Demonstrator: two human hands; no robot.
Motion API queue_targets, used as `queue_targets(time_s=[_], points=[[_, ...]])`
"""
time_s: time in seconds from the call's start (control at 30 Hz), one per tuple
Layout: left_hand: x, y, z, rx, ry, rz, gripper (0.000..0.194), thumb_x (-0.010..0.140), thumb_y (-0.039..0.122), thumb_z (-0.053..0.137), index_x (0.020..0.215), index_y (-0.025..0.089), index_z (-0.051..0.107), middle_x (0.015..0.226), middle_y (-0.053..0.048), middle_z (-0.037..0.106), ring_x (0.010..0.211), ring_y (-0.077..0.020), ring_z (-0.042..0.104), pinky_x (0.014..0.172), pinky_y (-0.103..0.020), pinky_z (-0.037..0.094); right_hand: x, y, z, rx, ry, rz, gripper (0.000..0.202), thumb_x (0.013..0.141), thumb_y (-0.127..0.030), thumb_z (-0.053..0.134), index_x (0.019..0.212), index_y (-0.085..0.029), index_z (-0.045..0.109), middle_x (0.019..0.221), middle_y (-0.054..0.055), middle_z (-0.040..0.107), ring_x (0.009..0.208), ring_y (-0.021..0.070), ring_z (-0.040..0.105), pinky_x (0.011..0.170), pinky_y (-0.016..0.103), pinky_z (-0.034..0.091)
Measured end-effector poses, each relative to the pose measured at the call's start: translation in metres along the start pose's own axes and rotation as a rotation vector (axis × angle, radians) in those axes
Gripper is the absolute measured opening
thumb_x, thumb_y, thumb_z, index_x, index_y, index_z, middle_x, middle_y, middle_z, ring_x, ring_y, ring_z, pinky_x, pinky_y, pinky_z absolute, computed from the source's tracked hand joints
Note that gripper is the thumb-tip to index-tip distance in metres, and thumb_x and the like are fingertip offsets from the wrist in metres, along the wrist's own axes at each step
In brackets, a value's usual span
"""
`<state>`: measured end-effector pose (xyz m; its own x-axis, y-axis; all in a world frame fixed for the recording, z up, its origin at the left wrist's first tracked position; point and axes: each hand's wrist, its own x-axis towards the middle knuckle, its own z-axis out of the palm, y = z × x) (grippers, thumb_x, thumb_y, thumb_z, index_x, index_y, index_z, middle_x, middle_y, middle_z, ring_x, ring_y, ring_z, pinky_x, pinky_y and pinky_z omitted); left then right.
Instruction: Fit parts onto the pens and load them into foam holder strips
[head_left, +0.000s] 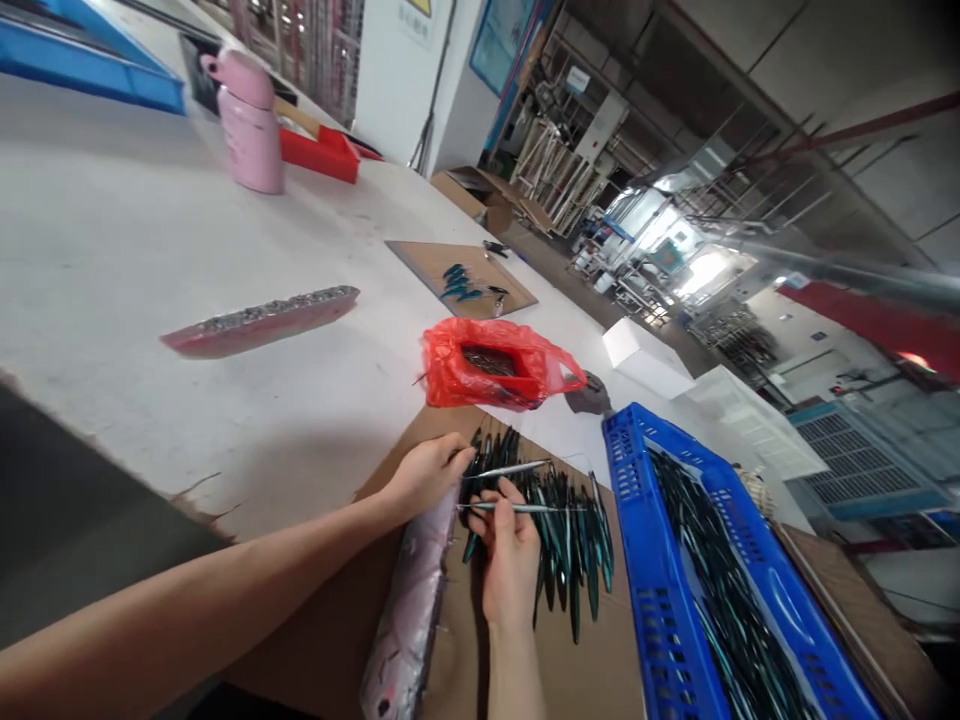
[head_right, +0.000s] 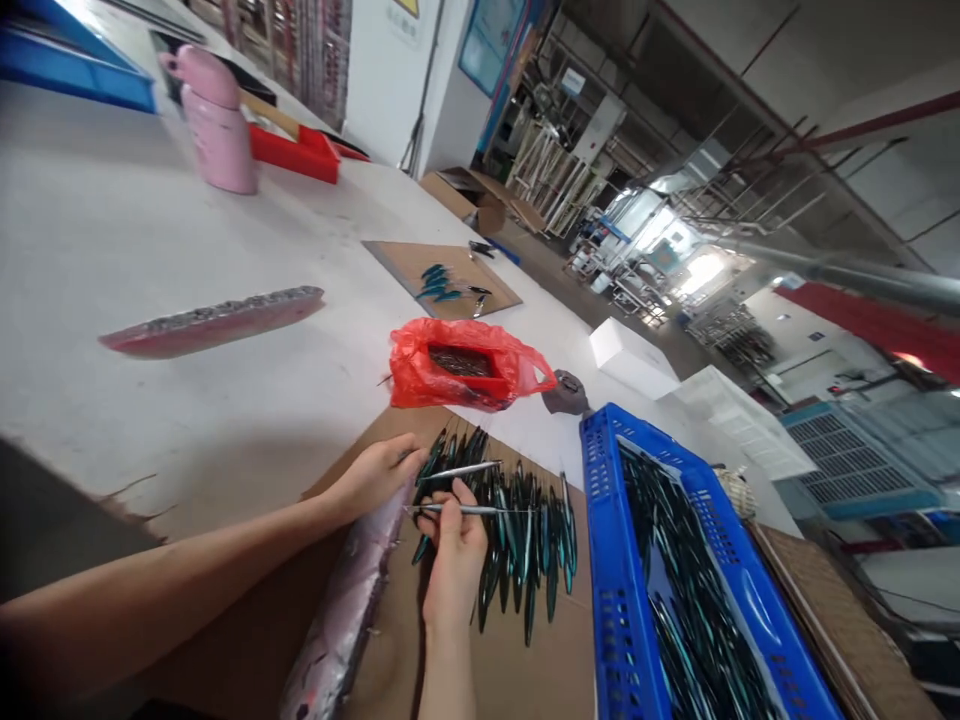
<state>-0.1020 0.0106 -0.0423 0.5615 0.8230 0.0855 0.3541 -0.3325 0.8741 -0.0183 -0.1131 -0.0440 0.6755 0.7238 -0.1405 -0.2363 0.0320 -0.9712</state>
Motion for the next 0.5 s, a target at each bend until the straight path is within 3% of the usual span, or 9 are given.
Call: queue_targets(time_s=[0.1, 0.17, 0.27, 0.33, 0.4, 0.5], points=[[0.000, -0.001, -0.002, -0.076, 0.014, 0.040, 0.023, 0.083, 0.035, 0.035, 0.070, 0.019, 0.046, 0.060, 0.004, 0.049, 0.060, -0.0124, 0.049, 0.060, -0.022, 0.034, -0.009, -0.012, -0.014, -0.088, -0.086, 0.015, 0.052, 0.075, -0.046, 0.060, 0.116, -0.015, 0.050, 0.110, 0.010, 0.059, 0.095, 0.0206, 0.058, 0.078, 0.033, 0.048], [-0.001, -0.002, -0.002, -0.106, 0.026, 0.045, 0.022, 0.083, 0.035, 0.035, 0.070, 0.019, 0.045, 0.060, 0.004, 0.048, 0.060, -0.0124, 0.049, 0.061, -0.022, 0.035, -0.012, -0.022, -0.039, -0.261, -0.101, -0.013, 0.051, 0.077, -0.047, 0.056, 0.116, -0.015, 0.050, 0.111, 0.011, 0.059, 0.098, 0.0218, 0.057, 0.081, 0.034, 0.047], [-0.001, -0.003, -0.003, -0.124, 0.024, 0.035, 0.022, 0.082, 0.034, 0.035, 0.072, 0.019, 0.046, 0.062, 0.004, 0.050, 0.062, -0.0129, 0.050, 0.063, -0.023, 0.035, -0.005, -0.037, -0.097, -0.754, 0.111, -0.113, 0.046, 0.081, -0.042, 0.046, 0.118, -0.016, 0.050, 0.109, 0.009, 0.060, 0.098, 0.0206, 0.057, 0.085, 0.032, 0.043], [-0.001, -0.003, -0.004, -0.126, 0.014, 0.038, 0.022, 0.082, 0.035, 0.035, 0.072, 0.019, 0.047, 0.064, 0.003, 0.051, 0.064, -0.0134, 0.050, 0.064, -0.023, 0.036, 0.004, -0.043, -0.136, -1.303, 0.215, -0.018, 0.042, 0.083, -0.035, 0.039, 0.121, -0.019, 0.048, 0.111, 0.007, 0.060, 0.098, 0.0199, 0.057, 0.084, 0.030, 0.043], [0.000, -0.003, -0.004, -0.123, 0.007, 0.040, 0.022, 0.082, 0.035, 0.035, 0.072, 0.019, 0.047, 0.064, 0.003, 0.052, 0.065, -0.0137, 0.050, 0.064, -0.023, 0.036, 0.012, -0.046, -0.166, -1.446, 0.245, 0.064, 0.042, 0.079, -0.029, 0.043, 0.117, -0.014, 0.052, 0.107, 0.013, 0.061, 0.097, 0.0264, 0.058, 0.082, 0.036, 0.043], [0.001, -0.002, -0.004, -0.107, 0.002, 0.030, 0.023, 0.081, 0.035, 0.035, 0.073, 0.019, 0.049, 0.064, 0.003, 0.053, 0.064, -0.0138, 0.051, 0.064, -0.024, 0.036, 0.021, -0.046, -0.190, -1.504, 0.227, 0.117, 0.039, 0.074, -0.024, 0.046, 0.110, -0.014, 0.057, 0.099, 0.015, 0.064, 0.091, 0.0294, 0.060, 0.078, 0.038, 0.043]])
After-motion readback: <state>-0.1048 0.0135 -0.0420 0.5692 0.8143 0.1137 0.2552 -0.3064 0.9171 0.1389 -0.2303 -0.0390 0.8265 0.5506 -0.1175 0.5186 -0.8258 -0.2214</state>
